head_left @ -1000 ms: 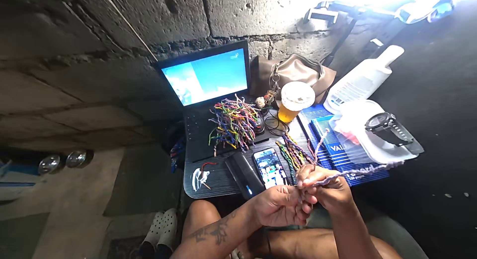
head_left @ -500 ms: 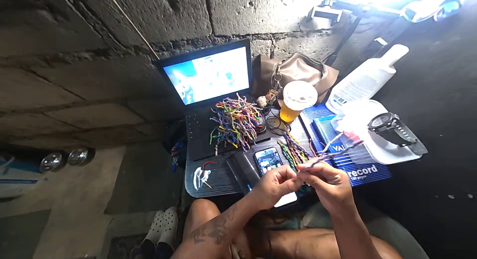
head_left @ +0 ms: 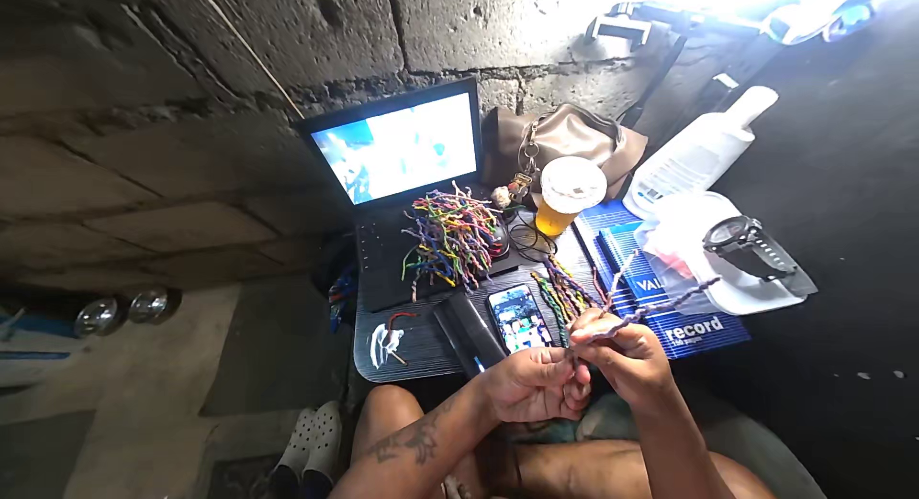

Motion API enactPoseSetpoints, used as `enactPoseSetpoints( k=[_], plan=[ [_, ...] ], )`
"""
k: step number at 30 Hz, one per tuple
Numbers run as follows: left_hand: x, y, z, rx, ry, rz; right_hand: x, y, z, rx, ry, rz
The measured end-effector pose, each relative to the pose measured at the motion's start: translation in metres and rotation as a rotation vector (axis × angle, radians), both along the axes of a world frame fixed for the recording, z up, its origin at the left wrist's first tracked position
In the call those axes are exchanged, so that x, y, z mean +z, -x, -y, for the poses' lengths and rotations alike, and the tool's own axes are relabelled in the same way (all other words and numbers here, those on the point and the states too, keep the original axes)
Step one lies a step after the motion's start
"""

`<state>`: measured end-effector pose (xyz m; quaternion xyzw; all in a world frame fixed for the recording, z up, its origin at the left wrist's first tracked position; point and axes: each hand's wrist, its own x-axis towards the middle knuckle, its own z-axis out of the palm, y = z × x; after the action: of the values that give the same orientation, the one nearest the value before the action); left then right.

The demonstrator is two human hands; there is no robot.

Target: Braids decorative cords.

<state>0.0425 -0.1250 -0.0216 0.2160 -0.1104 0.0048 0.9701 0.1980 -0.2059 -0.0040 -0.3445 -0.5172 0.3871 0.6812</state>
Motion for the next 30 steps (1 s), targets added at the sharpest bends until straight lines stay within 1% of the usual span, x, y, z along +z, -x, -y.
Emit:
enactPoseSetpoints(
  k=[2,4,5,6,7,9,10,11,12,13,14,15,18,19,20,21,23,26,30],
  plan=[
    [-0.002,-0.001,0.0,0.045,-0.029,-0.022,0.001,0.0,0.0,-0.03,-0.008,0.015],
    [0.0,-0.002,-0.001,0.147,-0.099,-0.085,0.002,0.001,0.001,-0.094,0.017,0.025],
    [0.002,-0.003,-0.002,0.247,-0.183,-0.133,0.003,0.001,0.001,-0.127,0.043,0.027],
    [0.005,-0.002,-0.002,0.387,-0.316,-0.185,0.003,0.002,0.001,-0.167,0.075,0.026],
    [0.008,-0.002,-0.003,0.569,-0.53,-0.227,0.004,0.005,0.001,-0.223,0.113,0.026],
    [0.014,-0.001,-0.006,1.001,-1.213,-0.269,0.005,0.01,-0.001,-0.363,0.188,0.096],
    [0.014,-0.001,-0.008,1.171,-1.512,-0.273,0.005,0.012,-0.003,-0.423,0.217,0.16],
    [0.012,-0.001,-0.009,1.244,-1.667,-0.28,0.004,0.014,-0.004,-0.464,0.231,0.215],
    [0.012,-0.001,-0.009,1.236,-1.693,-0.309,0.001,0.014,-0.006,-0.482,0.227,0.249],
    [0.013,0.0,-0.008,1.161,-1.601,-0.357,-0.001,0.014,-0.007,-0.478,0.21,0.26],
    [0.016,0.001,-0.009,1.042,-1.407,-0.406,-0.003,0.013,-0.007,-0.451,0.179,0.246],
    [0.02,0.003,-0.012,0.918,-1.164,-0.429,-0.003,0.011,-0.008,-0.404,0.136,0.206],
    [0.026,0.007,-0.022,0.61,-0.485,-0.357,0.0,0.002,-0.007,-0.236,0.015,0.09],
    [0.025,0.008,-0.024,0.519,-0.321,-0.315,0.001,-0.001,-0.007,-0.209,-0.013,0.074],
    [0.023,0.009,-0.024,0.44,-0.203,-0.273,0.0,-0.003,-0.007,-0.189,-0.03,0.05],
    [0.021,0.01,-0.023,0.375,-0.121,-0.237,-0.001,-0.005,-0.007,-0.171,-0.028,0.021],
    [0.018,0.009,-0.019,0.277,-0.04,-0.16,-0.005,-0.007,-0.008,-0.143,0.026,0.014],
    [0.017,0.008,-0.012,0.177,0.024,-0.086,-0.008,-0.009,-0.006,-0.027,0.139,0.063],
    [0.012,0.004,-0.001,0.063,0.051,-0.058,-0.009,-0.008,-0.005,0.105,0.117,-0.06]
  ],
)
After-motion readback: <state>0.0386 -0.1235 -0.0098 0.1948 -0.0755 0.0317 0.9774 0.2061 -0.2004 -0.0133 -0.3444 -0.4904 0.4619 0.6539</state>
